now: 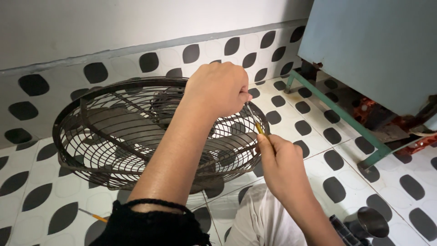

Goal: The person sits on the floor with an electric table fan and uses a screwdriver to unscrew the fasteners holding the round front grill guard to the fan housing, working around the guard rim one screw at a time.

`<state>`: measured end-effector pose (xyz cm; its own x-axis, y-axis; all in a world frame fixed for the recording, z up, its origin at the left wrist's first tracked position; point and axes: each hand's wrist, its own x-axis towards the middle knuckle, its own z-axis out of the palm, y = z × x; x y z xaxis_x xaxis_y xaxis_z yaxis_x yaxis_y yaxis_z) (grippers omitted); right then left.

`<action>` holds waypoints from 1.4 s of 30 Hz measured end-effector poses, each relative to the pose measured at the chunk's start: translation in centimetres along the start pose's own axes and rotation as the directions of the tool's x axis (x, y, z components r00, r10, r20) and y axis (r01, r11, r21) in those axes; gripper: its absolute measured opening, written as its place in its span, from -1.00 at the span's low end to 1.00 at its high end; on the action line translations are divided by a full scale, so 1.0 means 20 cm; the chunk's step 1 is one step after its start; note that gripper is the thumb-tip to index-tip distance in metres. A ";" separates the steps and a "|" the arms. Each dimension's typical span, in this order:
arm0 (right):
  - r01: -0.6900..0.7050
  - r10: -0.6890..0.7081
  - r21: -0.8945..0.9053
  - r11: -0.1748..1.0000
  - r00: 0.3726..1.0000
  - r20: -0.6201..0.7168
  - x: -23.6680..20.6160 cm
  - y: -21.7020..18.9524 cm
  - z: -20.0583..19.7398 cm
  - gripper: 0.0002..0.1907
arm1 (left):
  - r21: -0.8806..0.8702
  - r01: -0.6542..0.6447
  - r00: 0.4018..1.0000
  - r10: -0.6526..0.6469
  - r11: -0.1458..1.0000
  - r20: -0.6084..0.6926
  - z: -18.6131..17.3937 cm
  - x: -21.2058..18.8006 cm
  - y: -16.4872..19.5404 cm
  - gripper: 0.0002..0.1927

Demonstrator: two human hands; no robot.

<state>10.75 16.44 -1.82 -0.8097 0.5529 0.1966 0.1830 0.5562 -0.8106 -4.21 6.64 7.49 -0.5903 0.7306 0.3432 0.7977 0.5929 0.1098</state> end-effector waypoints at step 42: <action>-0.019 0.023 -0.143 0.990 0.999 0.027 0.01 -0.08 -0.03 -0.55 | 0.003 -0.009 0.999 0.009 1.000 -0.033 0.01 -0.01 0.00 -0.82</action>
<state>10.70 16.06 -0.18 -0.8201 0.5486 0.1624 0.2766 0.6286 -0.7269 -4.12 6.58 7.23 -0.5784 0.7248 0.3744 0.8028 0.5872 0.1035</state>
